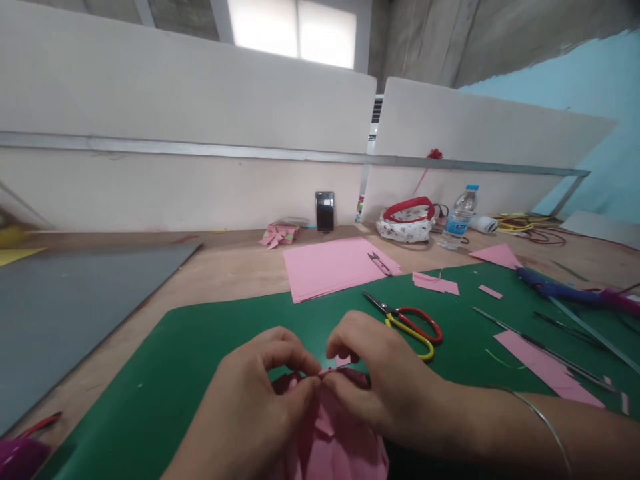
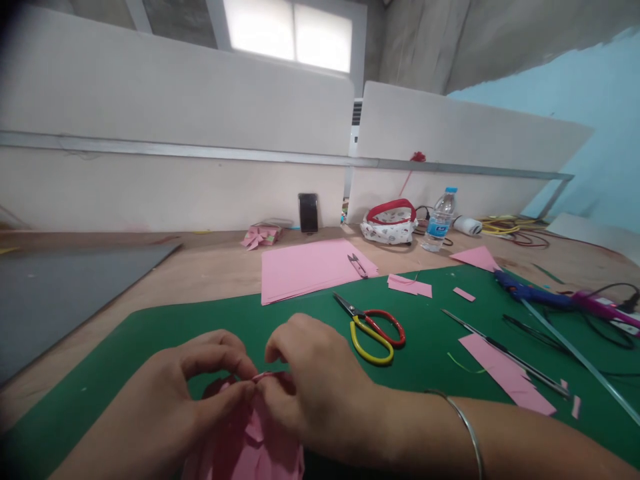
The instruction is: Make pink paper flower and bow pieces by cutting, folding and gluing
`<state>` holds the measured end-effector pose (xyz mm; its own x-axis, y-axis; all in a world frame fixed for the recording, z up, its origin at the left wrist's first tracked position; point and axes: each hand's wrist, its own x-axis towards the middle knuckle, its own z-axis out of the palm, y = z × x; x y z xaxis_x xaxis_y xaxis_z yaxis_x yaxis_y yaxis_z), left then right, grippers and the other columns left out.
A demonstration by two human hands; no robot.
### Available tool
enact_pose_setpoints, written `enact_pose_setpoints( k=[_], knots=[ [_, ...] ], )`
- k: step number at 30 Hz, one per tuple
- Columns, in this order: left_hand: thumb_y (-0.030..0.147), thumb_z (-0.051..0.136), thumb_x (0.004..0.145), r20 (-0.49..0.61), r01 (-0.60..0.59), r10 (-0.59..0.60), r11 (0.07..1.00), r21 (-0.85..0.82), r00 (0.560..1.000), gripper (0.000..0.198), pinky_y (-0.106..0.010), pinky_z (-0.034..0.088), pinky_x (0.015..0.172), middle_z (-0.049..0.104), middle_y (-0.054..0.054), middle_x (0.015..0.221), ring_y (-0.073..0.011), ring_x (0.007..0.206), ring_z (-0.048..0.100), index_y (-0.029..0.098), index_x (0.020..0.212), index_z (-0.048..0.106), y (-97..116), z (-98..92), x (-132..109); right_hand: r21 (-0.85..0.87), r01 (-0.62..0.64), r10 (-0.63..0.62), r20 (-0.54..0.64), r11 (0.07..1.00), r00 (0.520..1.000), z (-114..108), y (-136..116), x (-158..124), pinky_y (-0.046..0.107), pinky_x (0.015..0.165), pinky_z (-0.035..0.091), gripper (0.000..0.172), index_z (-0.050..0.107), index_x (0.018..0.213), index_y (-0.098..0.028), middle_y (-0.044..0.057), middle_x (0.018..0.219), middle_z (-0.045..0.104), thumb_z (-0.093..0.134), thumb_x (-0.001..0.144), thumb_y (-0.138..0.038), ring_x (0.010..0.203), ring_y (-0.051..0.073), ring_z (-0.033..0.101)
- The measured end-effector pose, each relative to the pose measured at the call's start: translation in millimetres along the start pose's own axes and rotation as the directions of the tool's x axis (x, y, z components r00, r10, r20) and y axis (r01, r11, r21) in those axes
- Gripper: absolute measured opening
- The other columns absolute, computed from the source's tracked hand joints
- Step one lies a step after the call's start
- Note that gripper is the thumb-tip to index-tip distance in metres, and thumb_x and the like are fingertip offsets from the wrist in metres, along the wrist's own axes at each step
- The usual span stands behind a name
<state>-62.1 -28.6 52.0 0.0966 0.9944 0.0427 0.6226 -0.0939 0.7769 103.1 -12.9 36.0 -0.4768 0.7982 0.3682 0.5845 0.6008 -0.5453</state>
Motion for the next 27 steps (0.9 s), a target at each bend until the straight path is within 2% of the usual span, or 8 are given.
enact_pose_setpoints(
  k=[2,6,10,14,19,22,24,27],
  knots=[
    [0.017,0.056,0.064,0.008,-0.005,0.005,1.0,0.012,1.0,0.013,-0.025,0.039,0.056,0.06,0.002,0.066,-0.0151,0.062,0.056,0.022,0.052,0.061,1,0.4,0,-0.055,0.115,-0.112,0.06,0.992,0.992,-2,2,0,0.024,0.06,0.033,0.003,0.056,0.073,-0.017,0.0,0.075,0.054,0.055,0.074,-0.015,0.069,0.012,0.048],
    [0.013,0.054,0.063,0.01,-0.055,0.054,0.997,0.061,0.998,0.016,-0.026,0.039,0.056,0.057,0.003,0.061,-0.0148,0.06,0.056,0.022,0.051,0.058,2,1.1,-5,-0.053,0.313,-0.305,0.13,0.948,0.944,-4,5,1,0.025,0.055,0.029,0.011,0.05,0.06,-0.017,-0.002,0.063,0.048,0.051,0.07,-0.011,0.061,0.01,0.043],
    [0.009,0.05,0.061,0.042,-0.112,0.11,0.991,0.07,0.993,0.017,-0.027,0.04,0.059,0.059,0.003,0.064,-0.0157,0.064,0.057,0.022,0.051,0.055,-1,2.2,-7,-0.039,0.364,-0.359,0.096,0.931,0.928,-2,4,0,0.024,0.056,0.03,0.013,0.048,0.058,-0.016,-0.002,0.061,0.047,0.05,0.069,-0.01,0.059,0.01,0.04],
    [0.007,0.049,0.06,0.093,-0.14,0.134,0.989,0.054,0.987,0.017,-0.028,0.04,0.063,0.06,0.004,0.067,-0.0157,0.067,0.057,0.022,0.054,0.054,-5,3.1,-5,-0.001,0.338,-0.337,0.089,0.941,0.937,0,3,-1,0.024,0.056,0.031,0.013,0.048,0.057,-0.016,-0.002,0.06,0.048,0.05,0.068,-0.008,0.059,0.01,0.041],
    [0.025,0.055,0.074,0.161,-0.017,0.025,0.998,-0.054,0.987,0.006,-0.028,0.044,0.064,0.066,0.001,0.081,-0.019,0.078,0.06,0.023,0.075,0.061,-7,0.7,4,0.086,0.142,-0.153,0.14,0.986,0.978,-9,6,7,0.02,0.055,0.034,0.012,0.058,0.065,-0.014,-0.001,0.064,0.054,0.056,0.077,-0.012,0.06,0.01,0.048],
    [0.042,0.054,0.079,0.224,0.032,0.008,0.984,-0.174,0.974,0.029,-0.031,0.046,0.08,0.069,-0.004,0.103,-0.0231,0.096,0.061,0.022,0.098,0.062,-11,-5.7,11,0.117,0.08,-0.098,0.155,0.99,0.983,-18,7,13,0.02,0.06,0.037,0.01,0.064,0.071,-0.013,0.0,0.067,0.058,0.061,0.08,-0.017,0.065,0.01,0.052],
    [0.05,0.051,0.08,0.252,0.065,-0.008,0.974,-0.219,0.968,0.038,-0.032,0.044,0.088,0.068,-0.004,0.109,-0.0246,0.105,0.059,0.023,0.104,0.063,-14,-11.2,13,0.126,0.06,-0.08,0.167,0.99,0.983,-22,8,15,0.021,0.061,0.038,0.01,0.066,0.073,-0.013,0.001,0.069,0.06,0.062,0.08,-0.019,0.067,0.011,0.053],
    [0.047,0.059,0.077,0.356,0.134,-0.042,0.962,-0.238,0.934,0.042,-0.032,0.044,0.091,0.067,-0.002,0.115,-0.0246,0.109,0.058,0.026,0.113,0.061,-21,-16.6,13,0.109,0.053,-0.07,0.154,0.993,0.986,-25,9,17,0.021,0.061,0.039,0.008,0.067,0.074,-0.013,0.001,0.07,0.06,0.061,0.079,-0.017,0.066,0.011,0.053]
  ],
)
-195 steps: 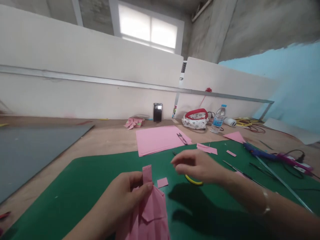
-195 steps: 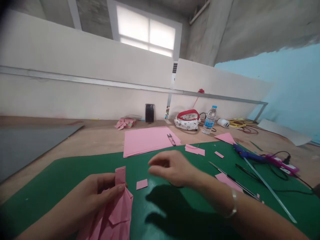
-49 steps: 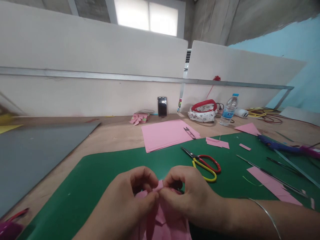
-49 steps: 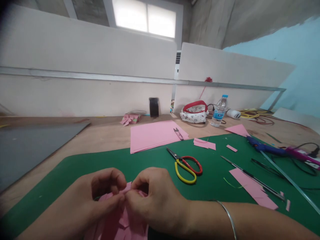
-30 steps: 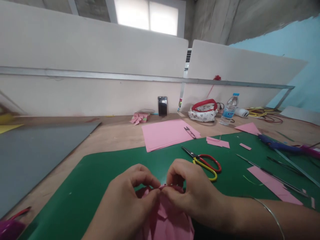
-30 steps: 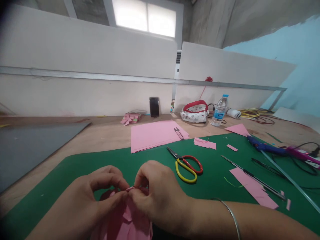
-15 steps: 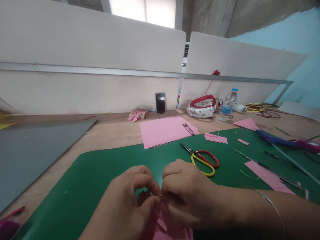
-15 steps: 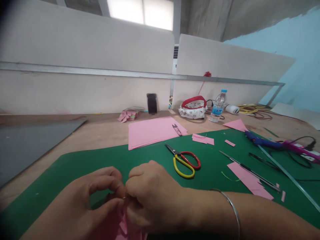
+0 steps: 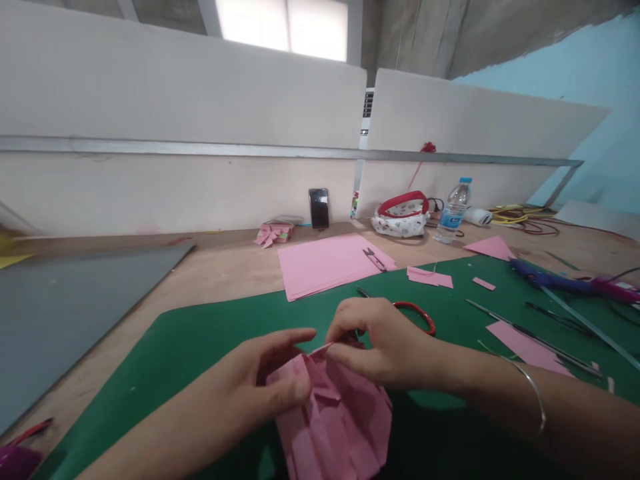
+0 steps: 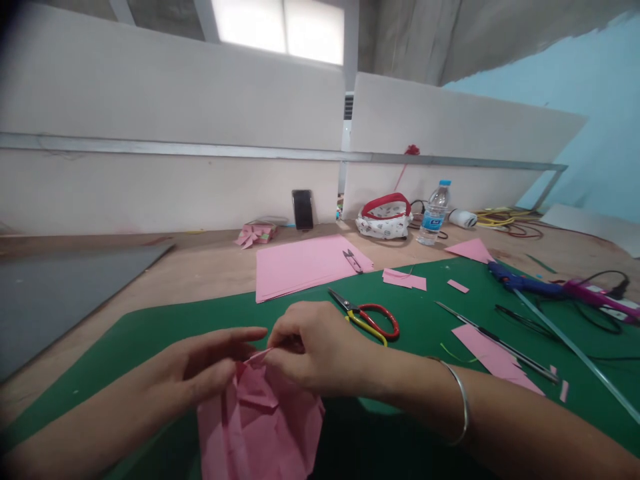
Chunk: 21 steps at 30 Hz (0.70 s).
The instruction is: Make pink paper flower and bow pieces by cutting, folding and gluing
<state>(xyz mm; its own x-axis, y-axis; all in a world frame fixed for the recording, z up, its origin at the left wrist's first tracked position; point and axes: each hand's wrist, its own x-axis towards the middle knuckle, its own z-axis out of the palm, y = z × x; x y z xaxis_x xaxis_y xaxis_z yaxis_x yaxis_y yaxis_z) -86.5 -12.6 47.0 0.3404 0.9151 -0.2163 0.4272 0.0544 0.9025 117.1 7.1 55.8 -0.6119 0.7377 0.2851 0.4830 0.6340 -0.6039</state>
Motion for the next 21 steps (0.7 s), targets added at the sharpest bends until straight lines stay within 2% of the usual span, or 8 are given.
enact_pose_setpoints(
  k=[2,4,7,10,13,16,19,21],
  knots=[
    [0.034,0.066,0.072,0.09,0.023,-0.02,0.999,-0.032,0.996,0.048,-0.032,0.046,0.089,0.067,-0.003,0.116,-0.0246,0.105,0.06,0.026,0.119,0.058,-3,-0.1,-1,-0.025,0.013,-0.014,-0.029,1.0,0.999,0,1,0,0.02,0.06,0.039,0.007,0.066,0.073,-0.013,0.0,0.068,0.059,0.061,0.077,-0.013,0.065,0.01,0.052],
    [0.023,0.066,0.069,0.134,0.023,-0.013,0.997,-0.071,0.991,0.053,-0.032,0.048,0.085,0.07,-0.003,0.109,-0.0246,0.098,0.062,0.024,0.121,0.058,-3,3.1,0,-0.058,0.034,-0.037,-0.058,0.998,0.998,2,4,0,0.021,0.06,0.039,0.006,0.065,0.073,-0.012,0.0,0.068,0.057,0.06,0.075,-0.012,0.064,0.01,0.051],
    [0.016,0.061,0.067,0.175,0.022,0.003,0.99,-0.139,0.985,0.057,-0.032,0.05,0.074,0.073,-0.002,0.092,-0.0229,0.084,0.064,0.02,0.123,0.055,-1,11.2,2,-0.109,0.051,-0.059,-0.066,0.993,0.996,4,8,-1,0.021,0.061,0.039,0.005,0.065,0.074,-0.013,0.0,0.069,0.056,0.06,0.074,-0.011,0.065,0.01,0.05],
    [0.012,0.059,0.065,0.213,0.042,-0.003,0.983,-0.181,0.977,0.059,-0.03,0.05,0.071,0.072,-0.001,0.085,-0.0212,0.079,0.064,0.016,0.124,0.054,3,18.4,4,-0.109,0.046,-0.049,-0.022,0.993,0.999,3,11,-1,0.021,0.06,0.039,0.007,0.066,0.076,-0.014,0.0,0.068,0.058,0.06,0.072,-0.011,0.066,0.011,0.051],
    [0.011,0.061,0.064,0.21,0.047,-0.008,0.983,-0.18,0.978,0.055,-0.029,0.049,0.068,0.072,-0.001,0.085,-0.021,0.078,0.064,0.016,0.12,0.057,5,21.1,4,0.012,-0.017,0.017,0.043,1.0,0.999,-1,11,-1,0.021,0.061,0.041,0.008,0.067,0.08,-0.014,0.001,0.074,0.063,0.061,0.074,-0.015,0.069,0.011,0.054],
    [0.018,0.064,0.067,0.198,0.017,0.027,0.976,-0.218,0.98,0.047,-0.029,0.049,0.065,0.072,-0.002,0.08,-0.0222,0.075,0.065,0.016,0.113,0.062,2,19.7,6,0.194,-0.145,0.136,0.058,0.97,0.989,-4,9,2,0.022,0.066,0.045,0.014,0.066,0.088,-0.015,0.002,0.085,0.066,0.062,0.079,-0.025,0.076,0.013,0.058],
    [0.027,0.069,0.068,0.16,-0.013,0.065,0.952,-0.307,0.985,0.045,-0.031,0.051,0.069,0.074,-0.004,0.083,-0.0239,0.078,0.066,0.017,0.112,0.064,-3,16.5,9,0.321,-0.196,0.219,-0.038,0.926,0.975,-7,13,6,0.025,0.072,0.047,0.026,0.064,0.096,-0.014,0.005,0.092,0.065,0.065,0.078,-0.034,0.082,0.015,0.059],
    [0.031,0.072,0.068,0.053,-0.022,0.045,0.93,-0.368,0.998,0.049,-0.031,0.051,0.072,0.075,-0.006,0.089,-0.0249,0.082,0.067,0.018,0.114,0.063,-4,14.3,11,0.365,-0.182,0.25,-0.148,0.913,0.957,-9,19,8,0.028,0.074,0.047,0.035,0.061,0.102,-0.014,0.006,0.094,0.064,0.065,0.077,-0.039,0.085,0.016,0.058]
  ],
)
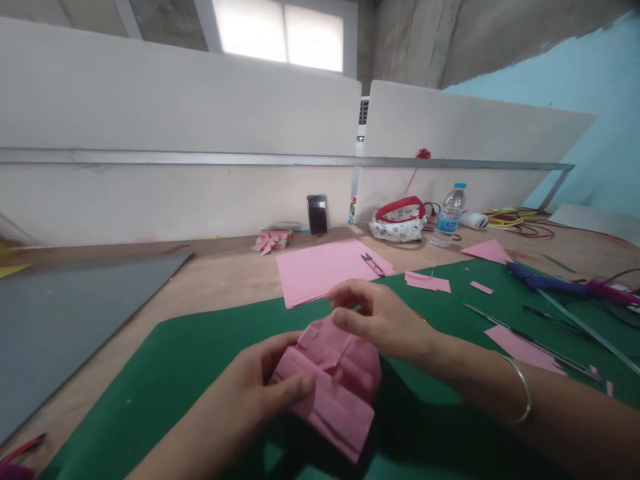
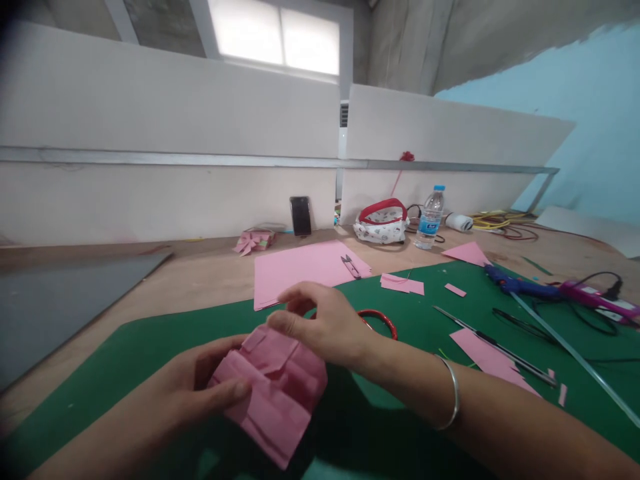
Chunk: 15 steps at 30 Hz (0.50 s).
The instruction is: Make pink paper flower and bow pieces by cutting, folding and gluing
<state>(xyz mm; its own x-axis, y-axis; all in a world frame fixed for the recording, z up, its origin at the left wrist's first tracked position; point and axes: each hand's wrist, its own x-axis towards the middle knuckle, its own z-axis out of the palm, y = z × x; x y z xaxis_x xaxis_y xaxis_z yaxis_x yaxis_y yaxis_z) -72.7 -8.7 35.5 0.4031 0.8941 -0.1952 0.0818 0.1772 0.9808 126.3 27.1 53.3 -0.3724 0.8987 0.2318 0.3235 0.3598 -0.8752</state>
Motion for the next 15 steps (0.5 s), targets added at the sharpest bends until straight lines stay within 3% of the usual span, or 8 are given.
enact_pose_setpoints(
  k=[2,4,6,8,11,15],
  knots=[
    [0.032,0.073,0.067,-0.167,-0.013,0.003,0.998,-0.06,0.986,0.051,-0.033,0.052,0.076,0.075,-0.008,0.093,-0.0259,0.085,0.068,0.019,0.116,0.062,1,-1.5,1,0.03,-0.011,0.014,-0.099,0.999,0.995,-2,7,3,0.031,0.077,0.047,0.045,0.057,0.108,-0.014,0.008,0.096,0.062,0.065,0.077,-0.044,0.087,0.018,0.058],
    [0.033,0.073,0.068,-0.289,-0.037,-0.003,0.99,-0.133,0.957,0.053,-0.035,0.053,0.079,0.075,-0.008,0.094,-0.0256,0.085,0.069,0.02,0.118,0.059,3,-1.7,1,0.059,-0.065,0.072,-0.124,0.996,0.99,-2,13,5,0.033,0.079,0.047,0.052,0.053,0.112,-0.013,0.009,0.1,0.061,0.067,0.074,-0.046,0.091,0.02,0.057],
    [0.033,0.072,0.07,-0.34,-0.057,-0.013,0.979,-0.196,0.94,0.055,-0.034,0.053,0.08,0.074,-0.008,0.097,-0.0238,0.085,0.069,0.021,0.12,0.055,4,-0.8,0,0.107,-0.106,0.113,-0.068,0.989,0.991,3,18,4,0.034,0.078,0.049,0.051,0.052,0.112,-0.013,0.01,0.103,0.06,0.069,0.074,-0.042,0.091,0.02,0.058],
    [0.032,0.072,0.07,-0.359,-0.052,-0.036,0.972,-0.231,0.933,0.056,-0.032,0.054,0.076,0.073,-0.008,0.101,-0.0225,0.084,0.069,0.022,0.122,0.053,2,1.0,0,0.137,-0.079,0.08,-0.004,0.987,0.997,11,20,1,0.033,0.075,0.05,0.041,0.054,0.111,-0.016,0.008,0.102,0.061,0.067,0.076,-0.033,0.088,0.019,0.059],
    [0.036,0.069,0.073,-0.333,-0.028,-0.057,0.969,-0.245,0.941,0.057,-0.032,0.056,0.07,0.072,-0.01,0.099,-0.0232,0.082,0.069,0.022,0.124,0.05,0,4.0,0,0.028,0.115,-0.115,-0.032,0.993,0.993,20,19,-4,0.031,0.076,0.049,0.029,0.059,0.107,-0.019,0.004,0.095,0.063,0.063,0.078,-0.017,0.087,0.018,0.059],
    [0.04,0.063,0.078,-0.364,0.014,-0.125,0.956,-0.293,0.923,0.062,-0.039,0.057,0.068,0.069,-0.006,0.105,-0.0226,0.076,0.07,0.036,0.135,0.037,5,8.5,-2,-0.162,0.41,-0.422,-0.05,0.898,0.905,18,22,-5,0.029,0.082,0.048,0.028,0.066,0.106,-0.019,0.006,0.101,0.061,0.057,0.081,-0.01,0.094,0.017,0.058]
  ],
)
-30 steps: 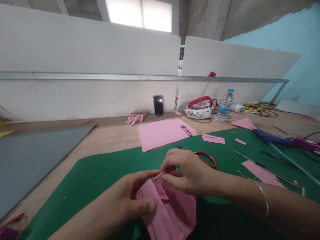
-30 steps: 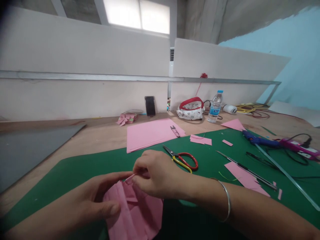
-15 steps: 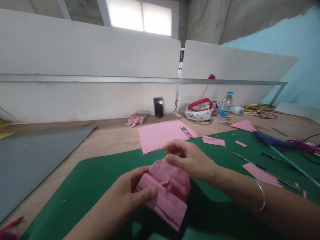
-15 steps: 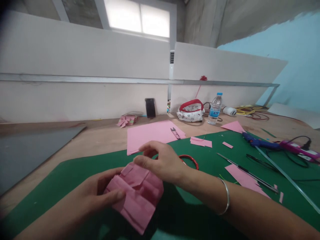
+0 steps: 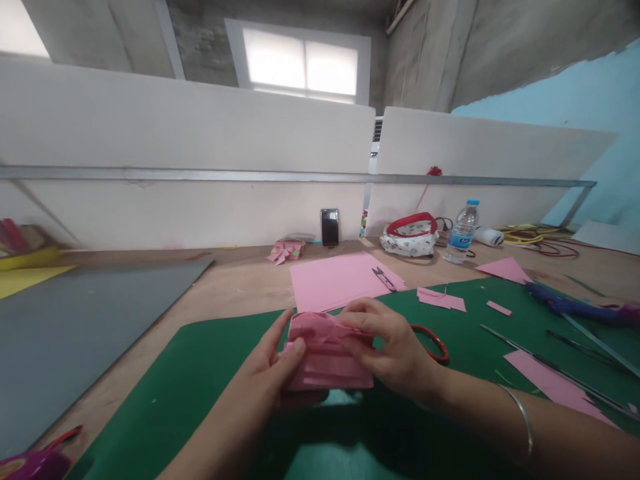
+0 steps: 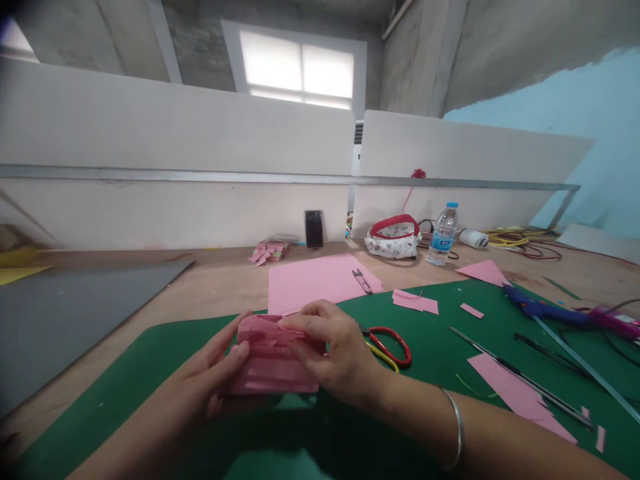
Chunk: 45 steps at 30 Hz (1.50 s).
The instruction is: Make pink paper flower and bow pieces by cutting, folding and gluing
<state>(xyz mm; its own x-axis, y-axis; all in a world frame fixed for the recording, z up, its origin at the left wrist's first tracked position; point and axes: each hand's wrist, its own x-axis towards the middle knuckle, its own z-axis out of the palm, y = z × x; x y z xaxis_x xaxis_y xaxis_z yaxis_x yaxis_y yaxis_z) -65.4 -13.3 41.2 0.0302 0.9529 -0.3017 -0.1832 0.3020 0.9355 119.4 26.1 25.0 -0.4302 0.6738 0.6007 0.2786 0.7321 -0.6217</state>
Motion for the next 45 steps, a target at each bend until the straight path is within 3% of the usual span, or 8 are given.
enact_pose_setpoints(
  k=[5,13,18,21,23,31,37,45],
  knots=[
    [0.041,0.062,0.077,0.017,-0.055,0.055,0.998,0.043,0.998,0.055,-0.035,0.057,0.052,0.069,-0.002,0.097,-0.0196,0.062,0.066,0.038,0.129,0.046,8,2.7,-9,-0.17,0.182,-0.169,0.091,0.968,0.981,-5,10,-1,0.029,0.081,0.049,0.031,0.068,0.109,-0.02,0.012,0.113,0.058,0.048,0.087,-0.011,0.098,0.018,0.059],
    [0.039,0.063,0.075,0.03,-0.06,0.059,0.997,0.056,0.998,0.031,-0.031,0.055,0.054,0.069,-0.002,0.079,-0.0198,0.064,0.065,0.023,0.102,0.063,3,-1.5,-1,-0.117,0.087,-0.047,0.306,0.989,0.951,-30,-14,10,0.031,0.097,0.04,0.043,0.057,0.124,-0.017,0.012,0.125,0.05,0.052,0.083,-0.008,0.115,0.019,0.048],
    [0.039,0.062,0.077,0.01,-0.052,0.052,0.999,-0.014,0.999,0.038,-0.027,0.054,0.058,0.074,-0.004,0.091,-0.0202,0.07,0.068,0.025,0.112,0.062,7,-1.3,-1,-0.116,-0.261,0.27,0.069,0.958,0.96,-36,-14,16,0.027,0.069,0.047,0.033,0.062,0.113,-0.016,0.007,0.094,0.061,0.06,0.082,-0.028,0.078,0.015,0.055],
    [0.039,0.061,0.079,0.029,-0.103,0.104,0.994,-0.025,0.994,0.036,-0.027,0.052,0.07,0.075,-0.003,0.096,-0.019,0.074,0.069,0.026,0.112,0.063,7,-1.8,-1,0.15,-0.564,0.56,0.068,0.812,0.825,-31,-9,17,0.02,0.046,0.038,0.032,0.064,0.098,-0.012,0.001,0.064,0.057,0.048,0.089,-0.038,0.051,0.009,0.047],
    [0.041,0.059,0.08,0.041,-0.128,0.127,0.992,0.019,0.991,0.033,-0.025,0.051,0.071,0.073,-0.003,0.104,-0.0193,0.081,0.068,0.025,0.108,0.065,6,-2.5,-1,0.286,-0.646,0.633,0.149,0.708,0.76,-26,-7,17,0.018,0.04,0.034,0.035,0.062,0.094,-0.012,-0.001,0.056,0.056,0.045,0.09,-0.042,0.043,0.008,0.045],
    [0.036,0.067,0.071,0.02,-0.195,0.195,0.96,0.2,0.981,0.022,-0.022,0.044,0.059,0.068,0.0,0.092,-0.0156,0.071,0.061,0.026,0.09,0.067,-2,-2.2,1,0.387,-0.642,0.641,0.151,0.662,0.753,-12,-3,11,0.016,0.041,0.037,0.004,0.066,0.073,-0.012,-0.002,0.057,0.059,0.065,0.071,-0.016,0.043,0.005,0.047],
    [0.043,0.062,0.075,0.002,-0.126,0.132,0.942,0.312,0.991,0.022,-0.019,0.035,0.05,0.062,0.003,0.069,-0.0108,0.056,0.052,0.025,0.088,0.064,-1,-2.1,-1,0.472,-0.633,0.674,0.105,0.613,0.731,-5,-4,9,0.018,0.047,0.042,0.008,0.064,0.074,-0.012,-0.002,0.062,0.06,0.066,0.067,-0.01,0.051,0.007,0.052],
    [0.04,0.065,0.073,-0.021,-0.172,0.183,0.951,0.258,0.983,0.035,-0.023,0.042,0.06,0.067,0.001,0.08,-0.0155,0.068,0.06,0.026,0.105,0.063,-2,-0.2,0,0.513,-0.552,0.628,0.03,0.658,0.777,4,3,4,0.023,0.061,0.05,0.017,0.064,0.081,-0.013,0.001,0.072,0.065,0.068,0.065,-0.012,0.064,0.011,0.06]
  ],
)
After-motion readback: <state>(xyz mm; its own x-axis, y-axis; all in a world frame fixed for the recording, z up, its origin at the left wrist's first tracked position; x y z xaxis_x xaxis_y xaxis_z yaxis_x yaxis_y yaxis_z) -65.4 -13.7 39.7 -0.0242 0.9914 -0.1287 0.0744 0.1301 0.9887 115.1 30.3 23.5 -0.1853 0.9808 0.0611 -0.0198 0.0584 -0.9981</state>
